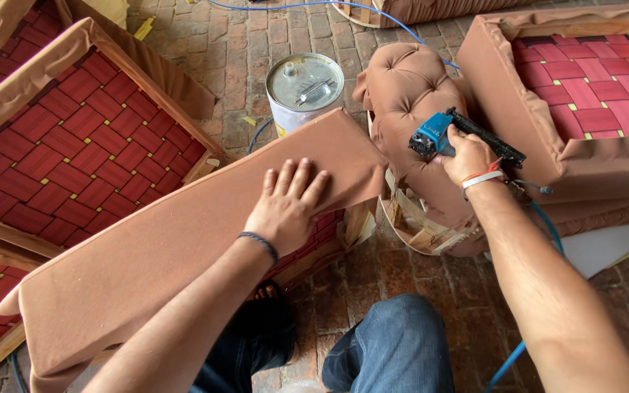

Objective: The person staples brown fabric onto a wooden chair frame using a pneumatic staple gun. They smooth and fold the fabric, then reload staples from a green bucket and continue securing the fabric along the frame edges.

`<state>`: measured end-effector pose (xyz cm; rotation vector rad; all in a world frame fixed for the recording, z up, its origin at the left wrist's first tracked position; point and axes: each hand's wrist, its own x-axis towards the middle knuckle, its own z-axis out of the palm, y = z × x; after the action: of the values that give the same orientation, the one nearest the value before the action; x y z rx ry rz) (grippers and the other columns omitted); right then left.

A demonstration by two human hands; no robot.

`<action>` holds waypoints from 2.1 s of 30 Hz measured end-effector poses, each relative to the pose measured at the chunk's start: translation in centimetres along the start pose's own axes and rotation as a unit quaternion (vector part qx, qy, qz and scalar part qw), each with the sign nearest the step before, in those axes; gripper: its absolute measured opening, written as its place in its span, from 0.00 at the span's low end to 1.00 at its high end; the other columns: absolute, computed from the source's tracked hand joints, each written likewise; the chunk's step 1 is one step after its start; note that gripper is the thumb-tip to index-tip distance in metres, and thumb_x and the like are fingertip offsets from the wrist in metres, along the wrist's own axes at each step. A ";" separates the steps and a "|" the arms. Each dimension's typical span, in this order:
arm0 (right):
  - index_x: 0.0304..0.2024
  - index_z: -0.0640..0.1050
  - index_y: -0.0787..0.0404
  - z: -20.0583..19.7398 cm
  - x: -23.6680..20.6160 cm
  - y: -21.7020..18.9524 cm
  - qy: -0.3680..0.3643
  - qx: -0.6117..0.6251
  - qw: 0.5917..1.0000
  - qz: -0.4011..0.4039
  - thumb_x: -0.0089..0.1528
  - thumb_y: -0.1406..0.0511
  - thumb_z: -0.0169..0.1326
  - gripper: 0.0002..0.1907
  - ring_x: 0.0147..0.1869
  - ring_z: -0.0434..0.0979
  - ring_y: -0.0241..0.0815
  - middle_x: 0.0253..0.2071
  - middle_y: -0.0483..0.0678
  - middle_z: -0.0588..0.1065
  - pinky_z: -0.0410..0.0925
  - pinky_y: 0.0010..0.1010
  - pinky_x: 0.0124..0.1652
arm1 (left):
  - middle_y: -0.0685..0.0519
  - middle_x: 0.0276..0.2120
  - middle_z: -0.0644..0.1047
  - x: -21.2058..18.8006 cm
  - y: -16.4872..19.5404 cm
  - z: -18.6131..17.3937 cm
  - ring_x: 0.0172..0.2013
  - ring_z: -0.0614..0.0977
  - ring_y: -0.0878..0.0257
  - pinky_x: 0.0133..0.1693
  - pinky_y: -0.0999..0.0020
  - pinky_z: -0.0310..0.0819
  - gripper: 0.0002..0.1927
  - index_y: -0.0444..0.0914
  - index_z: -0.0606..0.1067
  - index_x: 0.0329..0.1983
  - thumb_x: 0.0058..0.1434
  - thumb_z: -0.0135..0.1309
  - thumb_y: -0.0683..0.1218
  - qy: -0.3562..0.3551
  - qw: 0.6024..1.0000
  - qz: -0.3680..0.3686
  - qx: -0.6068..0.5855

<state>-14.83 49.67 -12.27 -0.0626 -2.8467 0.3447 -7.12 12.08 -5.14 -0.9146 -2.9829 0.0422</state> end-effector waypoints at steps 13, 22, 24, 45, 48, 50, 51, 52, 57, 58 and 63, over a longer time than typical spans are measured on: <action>0.62 0.77 0.61 4.2 -3.0 -4.8 0.095 0.336 0.916 0.199 0.66 0.47 0.56 0.31 0.58 0.81 0.48 0.55 0.49 0.81 0.73 0.41 0.59 | 0.41 0.76 0.49 7.1 2.6 1.6 0.73 0.51 0.42 0.69 0.42 0.42 0.50 0.46 0.46 0.79 0.56 0.58 0.55 0.058 0.998 -0.005 0.028; 0.32 0.80 0.67 9.6 -7.3 -15.2 0.151 0.649 0.730 0.155 0.68 0.52 0.60 0.23 0.29 0.69 0.35 0.29 0.47 0.75 0.62 0.29 0.27 | 0.40 0.75 0.48 6.5 2.5 1.4 0.74 0.48 0.42 0.70 0.43 0.40 0.57 0.44 0.48 0.78 0.50 0.60 0.67 -0.017 1.000 -0.012 -0.012; 0.35 0.81 0.62 10.6 -7.8 -15.2 0.174 0.758 0.611 0.148 0.64 0.56 0.59 0.15 0.28 0.71 0.35 0.31 0.43 0.76 0.61 0.28 0.24 | 0.43 0.76 0.51 6.9 0.7 2.3 0.75 0.51 0.44 0.71 0.44 0.41 0.52 0.44 0.54 0.77 0.55 0.56 0.68 0.035 0.991 0.034 -0.126; 0.65 0.69 0.64 12.1 -6.1 -14.8 0.074 0.910 0.409 -0.001 0.59 0.59 0.58 0.33 0.60 0.78 0.38 0.64 0.46 0.75 0.72 0.28 0.54 | 0.40 0.76 0.46 13.3 2.7 3.2 0.74 0.45 0.37 0.66 0.27 0.34 0.48 0.54 0.50 0.76 0.57 0.52 0.72 0.009 0.998 -0.012 -0.059; 0.64 0.71 0.67 12.7 -6.8 -13.7 -0.008 0.940 0.336 -0.066 0.65 0.61 0.54 0.27 0.51 0.79 0.43 0.58 0.51 0.78 0.72 0.30 0.42 | 0.41 0.76 0.44 13.0 4.5 2.5 0.74 0.44 0.37 0.64 0.21 0.34 0.49 0.62 0.50 0.76 0.53 0.55 0.72 -0.008 0.994 -0.083 -0.066; 0.56 0.76 0.70 13.4 -7.1 -12.0 -0.084 0.946 0.298 -0.097 0.73 0.62 0.52 0.17 0.46 0.81 0.46 0.47 0.55 0.81 0.74 0.34 0.44 | 0.42 0.76 0.43 12.5 5.0 2.2 0.74 0.43 0.36 0.62 0.19 0.35 0.51 0.64 0.50 0.75 0.50 0.57 0.71 -0.021 0.992 -0.112 -0.062; 0.50 0.78 0.70 13.3 -7.1 -10.5 -0.080 0.883 0.458 -0.067 0.70 0.65 0.52 0.13 0.43 0.82 0.45 0.42 0.54 0.81 0.75 0.34 0.43 | 0.43 0.76 0.43 12.5 5.3 2.1 0.74 0.42 0.36 0.62 0.18 0.35 0.52 0.63 0.50 0.75 0.49 0.58 0.71 -0.030 0.992 -0.113 -0.054; 0.44 0.79 0.70 12.8 -7.1 -8.7 -0.070 0.792 0.606 -0.034 0.67 0.69 0.53 0.09 0.40 0.83 0.45 0.38 0.53 0.82 0.76 0.34 0.42 | 0.44 0.77 0.42 12.3 5.6 2.1 0.73 0.42 0.35 0.61 0.17 0.36 0.53 0.63 0.50 0.75 0.48 0.59 0.71 -0.039 0.992 -0.110 -0.045; 0.49 0.76 0.66 7.1 -3.7 3.6 0.269 0.156 0.949 0.046 0.57 0.66 0.65 0.20 0.51 0.80 0.58 0.48 0.60 0.79 0.71 0.46 0.54 | 0.43 0.77 0.42 12.2 6.4 2.1 0.74 0.42 0.34 0.61 0.15 0.36 0.48 0.61 0.50 0.76 0.56 0.56 0.69 -0.032 0.991 -0.124 -0.033; 0.54 0.72 0.67 6.4 -2.4 5.0 0.266 0.022 0.963 0.038 0.50 0.61 0.71 0.34 0.53 0.77 0.64 0.51 0.64 0.77 0.69 0.52 0.55 | 0.43 0.77 0.42 12.2 6.5 2.2 0.74 0.42 0.34 0.61 0.15 0.36 0.48 0.61 0.49 0.76 0.56 0.57 0.69 -0.036 0.991 -0.124 -0.032; 0.66 0.57 0.69 5.0 1.9 4.6 -0.006 0.079 0.974 0.214 0.52 0.60 0.69 0.48 0.56 0.75 0.68 0.54 0.71 0.73 0.67 0.50 0.56 | 0.43 0.77 0.41 12.3 6.7 2.2 0.74 0.42 0.34 0.61 0.16 0.37 0.49 0.60 0.49 0.76 0.55 0.57 0.68 -0.037 0.992 -0.122 -0.021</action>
<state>-17.99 53.14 -17.52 -0.6499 -2.7862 0.6569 -13.59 24.46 -7.41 -0.5559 -3.1517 0.0084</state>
